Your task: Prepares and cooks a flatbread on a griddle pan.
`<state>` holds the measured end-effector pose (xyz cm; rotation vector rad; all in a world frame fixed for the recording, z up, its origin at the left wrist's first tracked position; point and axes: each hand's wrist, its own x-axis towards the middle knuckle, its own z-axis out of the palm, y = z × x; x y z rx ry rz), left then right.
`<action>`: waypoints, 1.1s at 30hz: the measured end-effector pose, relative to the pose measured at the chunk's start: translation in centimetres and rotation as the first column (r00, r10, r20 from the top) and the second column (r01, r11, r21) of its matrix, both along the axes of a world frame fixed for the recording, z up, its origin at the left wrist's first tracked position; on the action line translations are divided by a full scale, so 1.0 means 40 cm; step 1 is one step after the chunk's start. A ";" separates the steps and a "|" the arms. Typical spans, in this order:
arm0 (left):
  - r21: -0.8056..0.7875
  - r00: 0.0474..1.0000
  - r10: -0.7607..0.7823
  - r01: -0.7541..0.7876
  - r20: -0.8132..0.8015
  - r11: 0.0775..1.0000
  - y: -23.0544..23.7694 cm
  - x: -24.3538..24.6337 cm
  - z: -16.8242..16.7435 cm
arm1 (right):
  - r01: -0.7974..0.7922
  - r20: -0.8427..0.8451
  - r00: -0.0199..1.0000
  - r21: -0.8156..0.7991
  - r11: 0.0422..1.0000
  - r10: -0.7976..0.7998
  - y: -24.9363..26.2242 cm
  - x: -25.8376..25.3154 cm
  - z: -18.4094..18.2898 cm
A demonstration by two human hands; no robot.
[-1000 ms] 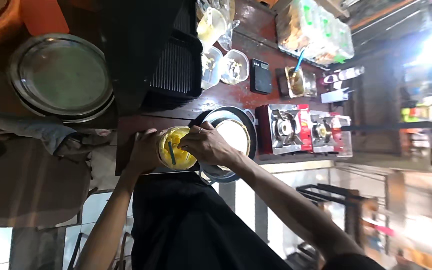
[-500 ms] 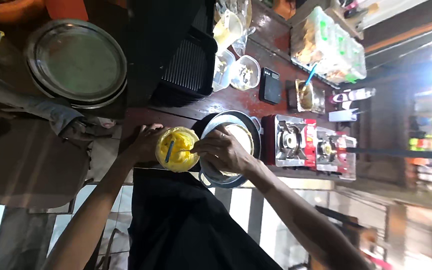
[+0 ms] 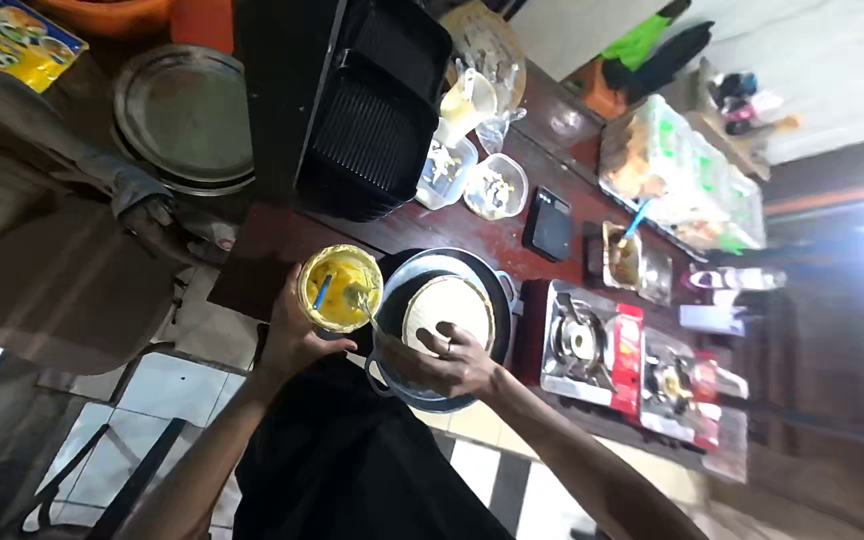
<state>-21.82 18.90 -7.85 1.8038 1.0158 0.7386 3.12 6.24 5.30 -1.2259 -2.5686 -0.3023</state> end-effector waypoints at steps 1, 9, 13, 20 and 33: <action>-0.038 0.995 0.086 -0.084 0.056 0.996 -0.025 0.019 -0.003 | -0.038 -0.003 0.999 -0.005 0.999 0.038 -0.007 0.010 -0.007; -0.267 0.996 0.061 -0.075 -0.060 0.961 0.019 0.048 0.043 | -0.224 -0.144 0.965 -0.029 0.974 0.218 -0.021 0.051 -0.072; -0.194 0.998 0.037 -0.047 -0.056 0.980 0.031 0.048 0.019 | -0.298 -0.223 0.929 0.027 0.954 0.296 -0.017 0.064 -0.100; -0.182 0.986 0.129 -0.148 -0.109 0.972 0.007 0.072 0.015 | -0.010 -0.362 0.930 0.153 0.988 0.066 -0.077 0.052 -0.191; -0.076 0.990 0.143 -0.143 -0.007 0.987 0.005 0.078 0.007 | 0.046 -0.379 0.925 0.203 0.978 0.035 -0.142 0.072 -0.216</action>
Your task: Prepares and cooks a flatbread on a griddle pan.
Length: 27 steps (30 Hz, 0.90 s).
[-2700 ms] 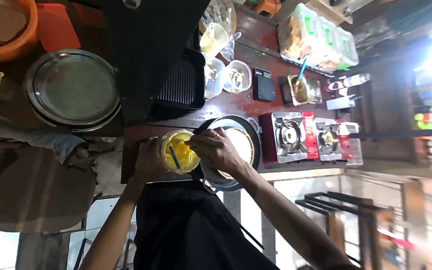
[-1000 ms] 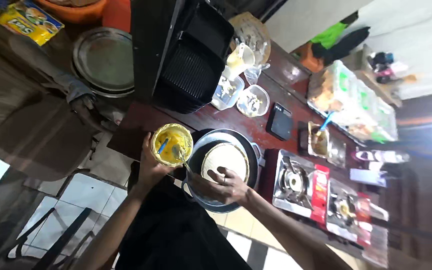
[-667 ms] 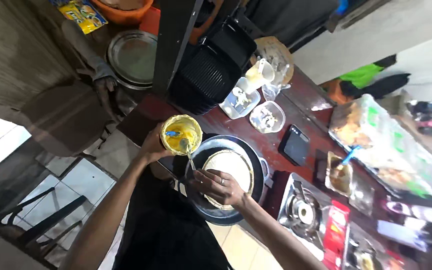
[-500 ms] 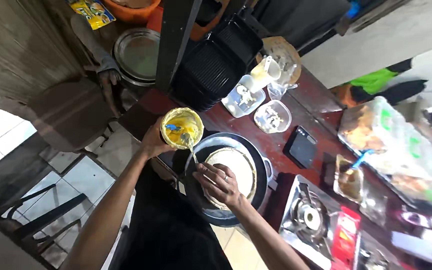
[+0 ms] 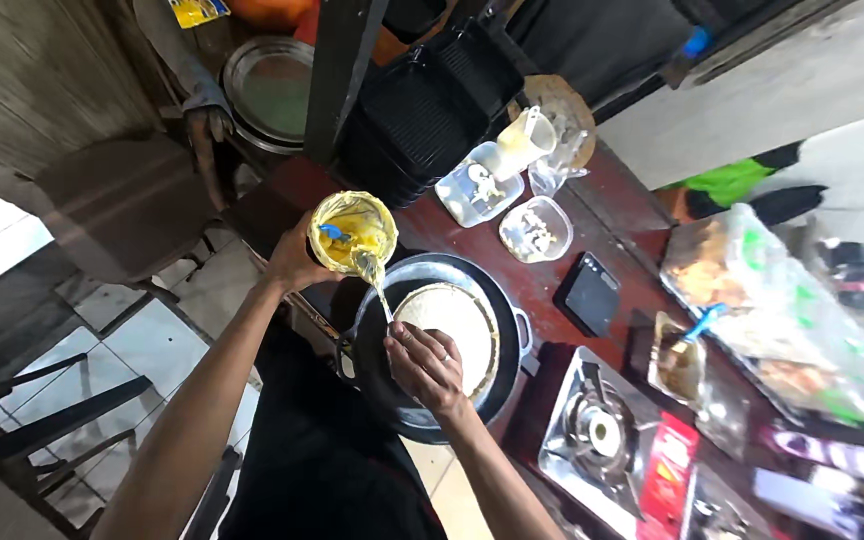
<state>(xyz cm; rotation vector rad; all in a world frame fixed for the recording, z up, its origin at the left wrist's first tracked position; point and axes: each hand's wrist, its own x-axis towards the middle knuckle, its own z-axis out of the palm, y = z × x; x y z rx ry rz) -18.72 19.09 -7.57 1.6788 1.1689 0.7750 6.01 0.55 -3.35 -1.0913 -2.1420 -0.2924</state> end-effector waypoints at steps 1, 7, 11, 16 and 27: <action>-0.001 1.000 -0.001 0.001 0.003 1.000 0.000 0.000 -0.003 | 0.002 -0.042 0.999 -0.020 1.000 -0.003 -0.008 0.003 0.016; -0.007 0.999 -0.008 0.008 -0.045 1.000 0.000 -0.011 -0.018 | 0.085 -0.759 0.612 -0.215 0.973 -0.222 0.007 -0.078 0.167; 0.030 0.999 -0.042 0.041 0.012 0.999 0.007 -0.014 -0.015 | -0.021 -0.918 0.255 -0.320 0.947 -0.305 0.069 -0.101 0.198; -0.023 0.996 -0.071 0.070 -0.059 0.997 0.014 -0.027 -0.005 | -0.021 -0.888 0.153 -0.441 0.897 -0.433 0.115 -0.087 0.173; 0.024 0.934 0.251 -0.265 0.253 0.964 -0.334 -0.044 0.236 | -0.569 -0.335 -0.583 -0.482 0.666 -0.741 0.053 -0.203 0.302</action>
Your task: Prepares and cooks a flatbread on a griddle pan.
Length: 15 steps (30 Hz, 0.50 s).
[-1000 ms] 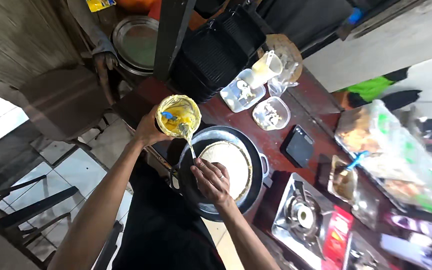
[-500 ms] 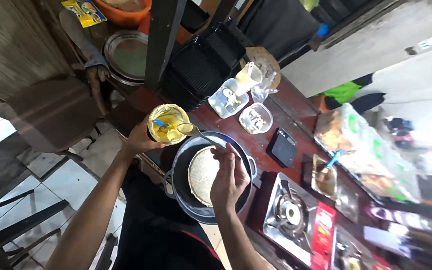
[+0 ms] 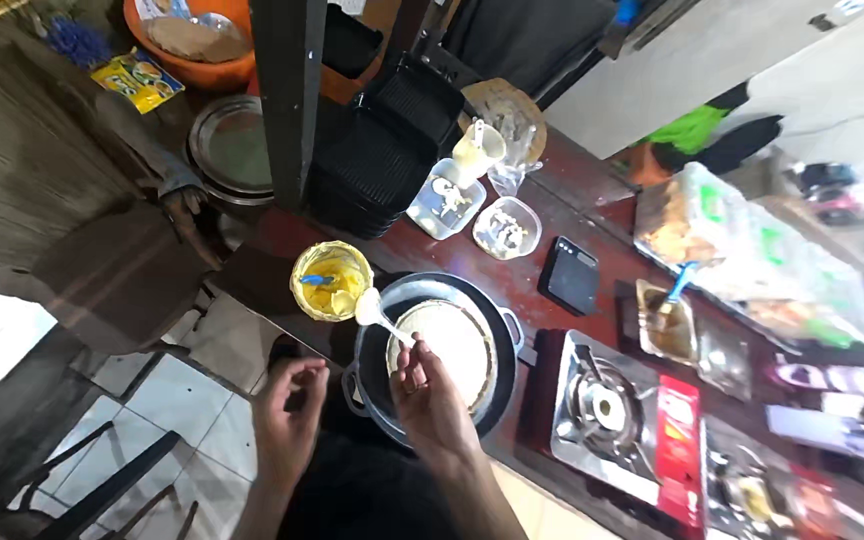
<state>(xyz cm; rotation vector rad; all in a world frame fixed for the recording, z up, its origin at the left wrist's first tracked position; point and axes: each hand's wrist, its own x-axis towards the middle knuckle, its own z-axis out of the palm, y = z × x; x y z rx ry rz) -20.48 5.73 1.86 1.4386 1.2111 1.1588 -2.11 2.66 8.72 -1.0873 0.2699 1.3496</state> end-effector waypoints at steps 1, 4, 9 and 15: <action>-0.089 0.994 -0.071 0.078 0.083 0.993 -0.021 0.009 0.037 | -0.042 -0.018 0.999 0.014 0.999 0.042 -0.002 -0.032 0.012; -0.189 0.962 -0.153 0.197 0.224 0.962 -0.018 0.030 0.093 | -0.076 -0.045 0.996 0.055 0.996 0.078 0.018 -0.121 0.042; -0.123 0.974 -0.126 0.151 0.189 0.981 0.065 0.019 0.148 | -0.103 0.084 0.992 0.046 0.994 0.099 0.081 -0.229 0.083; -0.221 0.922 -0.065 0.159 0.380 0.962 0.169 -0.009 0.192 | -0.240 0.485 0.868 0.229 0.943 0.103 0.137 -0.238 0.058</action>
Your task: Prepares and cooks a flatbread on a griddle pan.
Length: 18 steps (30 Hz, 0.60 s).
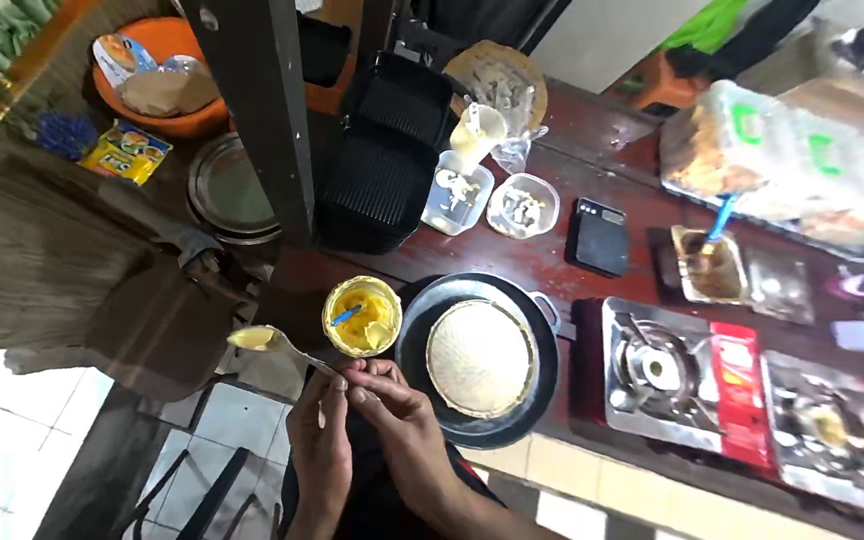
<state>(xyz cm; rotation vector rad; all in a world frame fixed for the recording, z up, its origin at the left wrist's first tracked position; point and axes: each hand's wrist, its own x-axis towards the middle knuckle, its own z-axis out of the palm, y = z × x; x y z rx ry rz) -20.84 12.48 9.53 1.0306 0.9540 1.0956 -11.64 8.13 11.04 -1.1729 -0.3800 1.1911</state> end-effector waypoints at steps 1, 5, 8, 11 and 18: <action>-0.026 1.000 -0.018 0.018 0.001 1.000 0.019 -0.009 -0.005 | -0.046 0.111 0.993 0.070 0.996 0.038 0.011 0.018 -0.003; -0.059 0.997 -0.054 0.051 -0.052 0.997 0.126 -0.045 -0.064 | -0.155 0.690 0.714 -0.006 0.988 0.116 0.085 0.109 -0.010; -0.085 0.979 -0.045 0.028 -0.201 0.996 0.188 -0.082 -0.079 | -0.120 0.948 0.096 -0.291 0.949 0.303 0.153 0.163 -0.028; -0.070 0.954 -0.094 0.077 -0.284 0.995 0.219 -0.119 -0.081 | -0.146 0.759 -0.139 -0.651 0.745 0.636 0.227 0.156 -0.013; -0.087 0.890 -0.254 0.238 -0.378 0.967 0.229 -0.179 -0.100 | -0.192 0.392 -0.372 -0.919 0.344 0.841 0.354 0.121 -0.004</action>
